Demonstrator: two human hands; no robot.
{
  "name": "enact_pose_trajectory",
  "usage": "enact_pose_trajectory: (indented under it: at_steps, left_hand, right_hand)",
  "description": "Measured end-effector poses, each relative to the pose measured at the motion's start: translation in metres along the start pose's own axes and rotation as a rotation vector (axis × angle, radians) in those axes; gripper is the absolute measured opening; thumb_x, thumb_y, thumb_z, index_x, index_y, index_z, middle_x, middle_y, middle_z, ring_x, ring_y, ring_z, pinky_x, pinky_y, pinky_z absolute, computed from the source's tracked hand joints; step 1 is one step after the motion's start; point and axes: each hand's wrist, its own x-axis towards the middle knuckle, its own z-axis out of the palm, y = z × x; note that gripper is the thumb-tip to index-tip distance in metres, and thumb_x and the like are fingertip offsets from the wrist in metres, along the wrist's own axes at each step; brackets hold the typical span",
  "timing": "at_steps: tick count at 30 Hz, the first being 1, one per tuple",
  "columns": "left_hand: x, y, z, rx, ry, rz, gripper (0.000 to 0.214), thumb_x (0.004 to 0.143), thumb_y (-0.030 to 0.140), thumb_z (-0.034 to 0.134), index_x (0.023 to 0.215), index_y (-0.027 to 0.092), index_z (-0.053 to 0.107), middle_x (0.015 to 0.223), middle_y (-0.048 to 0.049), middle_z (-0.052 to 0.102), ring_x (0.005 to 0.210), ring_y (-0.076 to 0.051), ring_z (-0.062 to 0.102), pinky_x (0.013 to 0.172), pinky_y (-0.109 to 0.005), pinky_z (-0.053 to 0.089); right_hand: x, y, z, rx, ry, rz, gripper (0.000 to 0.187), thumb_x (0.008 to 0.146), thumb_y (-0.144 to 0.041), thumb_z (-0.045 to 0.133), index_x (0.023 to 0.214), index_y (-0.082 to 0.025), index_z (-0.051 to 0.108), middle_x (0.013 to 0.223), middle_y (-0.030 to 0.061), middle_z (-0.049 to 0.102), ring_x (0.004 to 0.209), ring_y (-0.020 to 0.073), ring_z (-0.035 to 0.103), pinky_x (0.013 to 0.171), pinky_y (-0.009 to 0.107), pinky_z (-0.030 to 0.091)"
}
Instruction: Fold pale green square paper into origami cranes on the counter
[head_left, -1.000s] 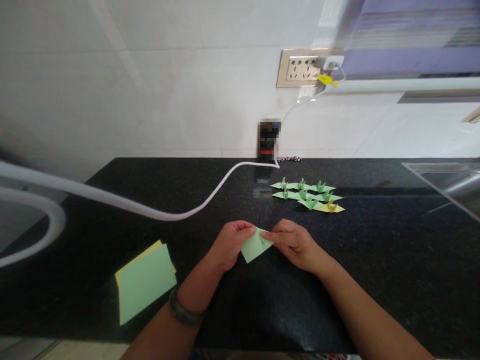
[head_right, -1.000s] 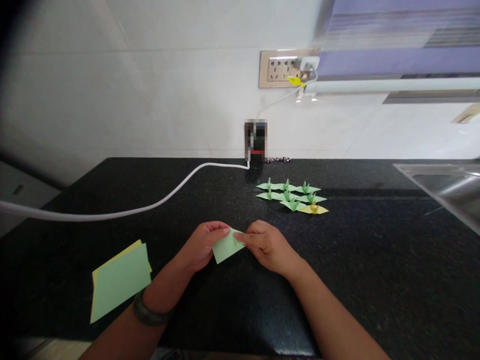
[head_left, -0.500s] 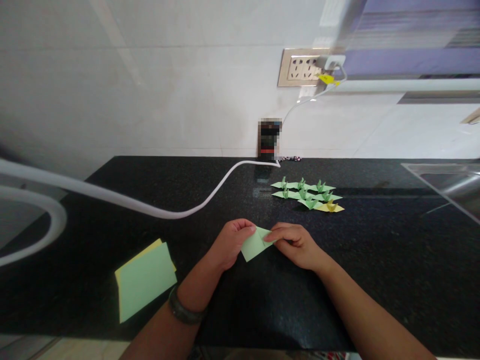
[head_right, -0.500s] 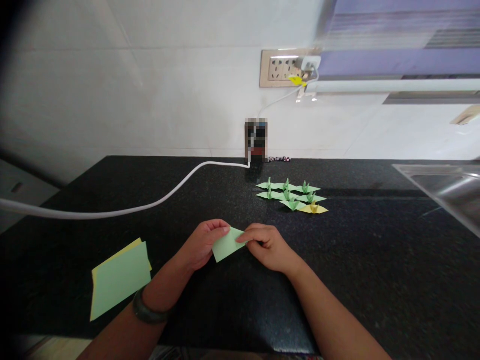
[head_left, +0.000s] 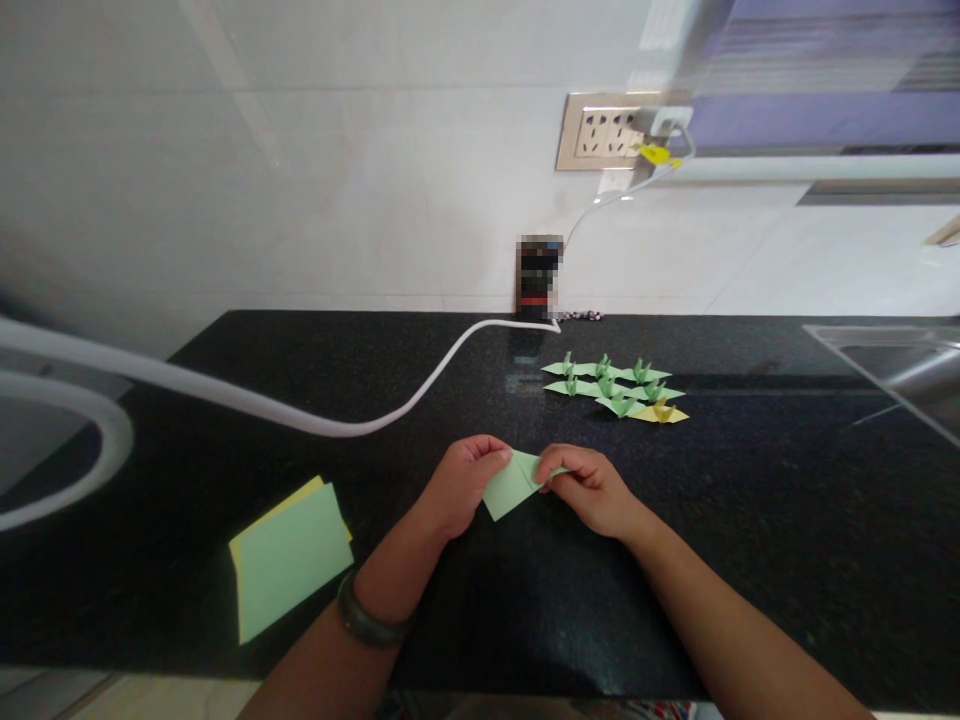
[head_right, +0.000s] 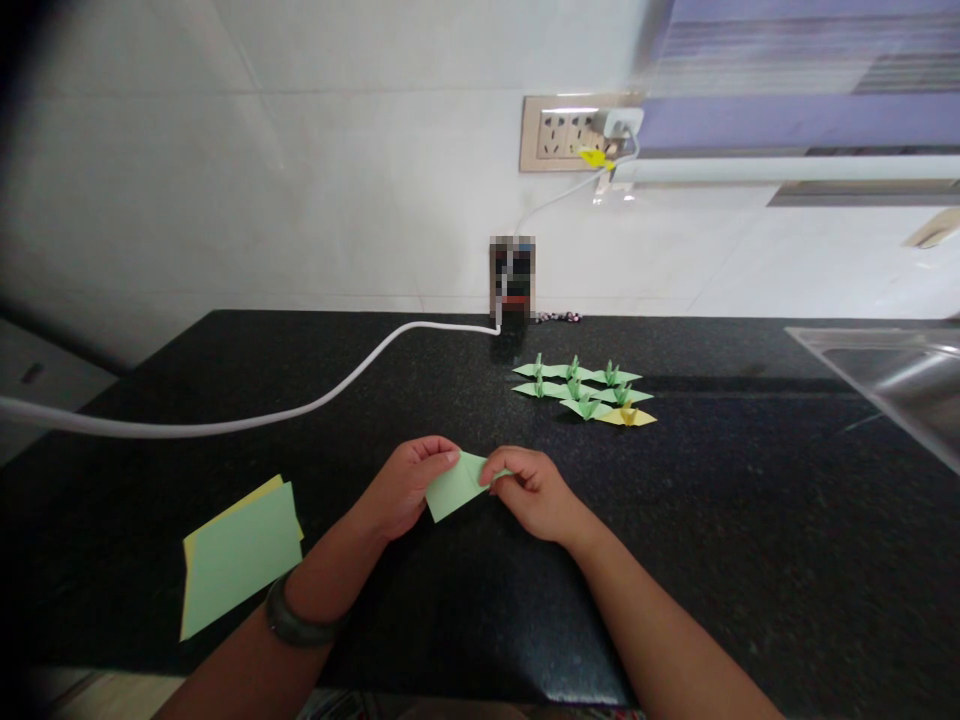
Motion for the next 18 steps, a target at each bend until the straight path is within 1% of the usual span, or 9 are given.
enact_pose_trajectory:
  at_steps: [4, 10, 14, 18]
  left_hand:
    - [-0.0005, 0.0007, 0.0006, -0.035, -0.015, -0.013, 0.019, 0.066, 0.032, 0.056, 0.071, 0.013, 0.057, 0.057, 0.0011, 0.053, 0.048, -0.008, 0.045, 0.047, -0.02, 0.031]
    - [-0.0006, 0.001, 0.0011, -0.062, -0.024, -0.024, 0.017, 0.067, 0.029, 0.057, 0.071, 0.013, 0.057, 0.057, 0.0008, 0.054, 0.048, -0.008, 0.046, 0.047, -0.02, 0.032]
    - [-0.0012, 0.0013, 0.0011, -0.06, -0.039, -0.013, 0.017, 0.068, 0.03, 0.056, 0.071, 0.013, 0.057, 0.058, 0.0008, 0.054, 0.049, -0.008, 0.047, 0.048, -0.021, 0.033]
    - [-0.0015, 0.0006, 0.0002, -0.057, -0.059, -0.004, 0.019, 0.068, 0.032, 0.057, 0.073, 0.013, 0.057, 0.06, 0.0002, 0.056, 0.051, -0.008, 0.048, 0.051, -0.021, 0.035]
  right_hand:
    - [-0.0006, 0.0007, 0.0005, 0.055, 0.003, 0.032, 0.014, 0.073, -0.009, 0.044, 0.071, -0.017, 0.056, 0.069, 0.0012, 0.056, 0.066, 0.0124, 0.053, 0.065, 0.026, 0.043]
    - [-0.0013, 0.0023, 0.0023, 0.182, 0.004, 0.13, 0.012, 0.074, -0.012, 0.044, 0.071, -0.017, 0.054, 0.067, 0.0005, 0.056, 0.067, 0.0124, 0.053, 0.067, 0.026, 0.042]
    - [-0.0014, 0.0042, 0.003, 0.243, 0.003, 0.138, 0.011, 0.075, -0.012, 0.043, 0.071, -0.017, 0.053, 0.068, 0.0004, 0.056, 0.067, 0.0123, 0.052, 0.067, 0.027, 0.041]
    - [-0.0017, 0.0044, 0.0022, 0.228, 0.0, 0.125, 0.013, 0.074, -0.009, 0.042, 0.071, -0.017, 0.052, 0.068, 0.0003, 0.055, 0.067, 0.0123, 0.051, 0.068, 0.026, 0.04]
